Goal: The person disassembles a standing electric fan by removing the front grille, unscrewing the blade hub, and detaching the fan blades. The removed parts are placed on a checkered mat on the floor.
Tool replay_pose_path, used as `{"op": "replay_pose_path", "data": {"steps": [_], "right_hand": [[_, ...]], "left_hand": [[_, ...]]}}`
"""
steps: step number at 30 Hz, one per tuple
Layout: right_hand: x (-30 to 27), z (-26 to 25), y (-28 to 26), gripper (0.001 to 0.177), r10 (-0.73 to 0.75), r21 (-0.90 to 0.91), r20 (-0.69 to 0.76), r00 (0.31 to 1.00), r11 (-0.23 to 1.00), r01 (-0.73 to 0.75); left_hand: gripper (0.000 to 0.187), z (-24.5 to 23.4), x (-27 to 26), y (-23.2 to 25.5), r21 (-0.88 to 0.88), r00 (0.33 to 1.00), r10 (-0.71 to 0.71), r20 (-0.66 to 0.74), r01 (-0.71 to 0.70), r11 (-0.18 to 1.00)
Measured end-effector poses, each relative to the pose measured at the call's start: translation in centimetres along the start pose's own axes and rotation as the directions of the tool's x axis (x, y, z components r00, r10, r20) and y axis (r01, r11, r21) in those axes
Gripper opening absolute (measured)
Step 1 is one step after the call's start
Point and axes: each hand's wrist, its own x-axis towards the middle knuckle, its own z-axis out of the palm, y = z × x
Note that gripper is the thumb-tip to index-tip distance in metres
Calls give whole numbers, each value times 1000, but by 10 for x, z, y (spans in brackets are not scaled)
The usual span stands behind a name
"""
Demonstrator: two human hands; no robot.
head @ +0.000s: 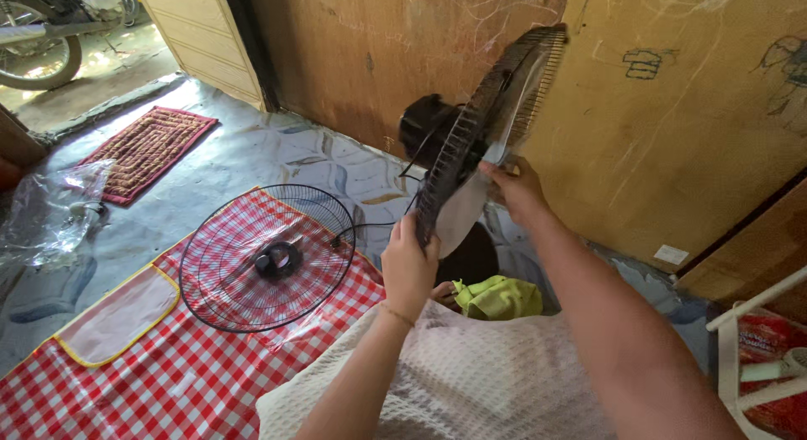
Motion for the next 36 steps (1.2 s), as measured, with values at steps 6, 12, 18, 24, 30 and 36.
{"op": "replay_pose_path", "data": {"steps": [6, 12, 18, 24, 30, 36], "right_hand": [[31, -1, 23, 46, -29, 68, 267, 963, 998, 11], [15, 1, -12, 41, 13, 6, 330, 944, 1000, -16], [9, 1, -16, 38, 41, 25, 312, 949, 998, -51], [22, -4, -4, 36, 125, 59, 271, 954, 987, -146], [24, -14, 5, 28, -228, -527, 470, 852, 702, 479], [35, -19, 28, 26, 60, 132, 254, 965, 987, -96]], "left_hand": [[53, -21, -9, 42, 25, 997, -67, 45, 66, 997], [49, -17, -24, 73, 64, 908, 352, -227, -347, 936], [27, 6, -37, 73, -189, 865, 485, -127, -501, 845], [25, 13, -5, 32, -428, 943, 116, -311, -248, 869], [47, 48, 70, -56, -632, 953, -256, 160, 298, 715], [35, 82, 78, -81, -611, 837, -204, 507, 516, 601]]}}
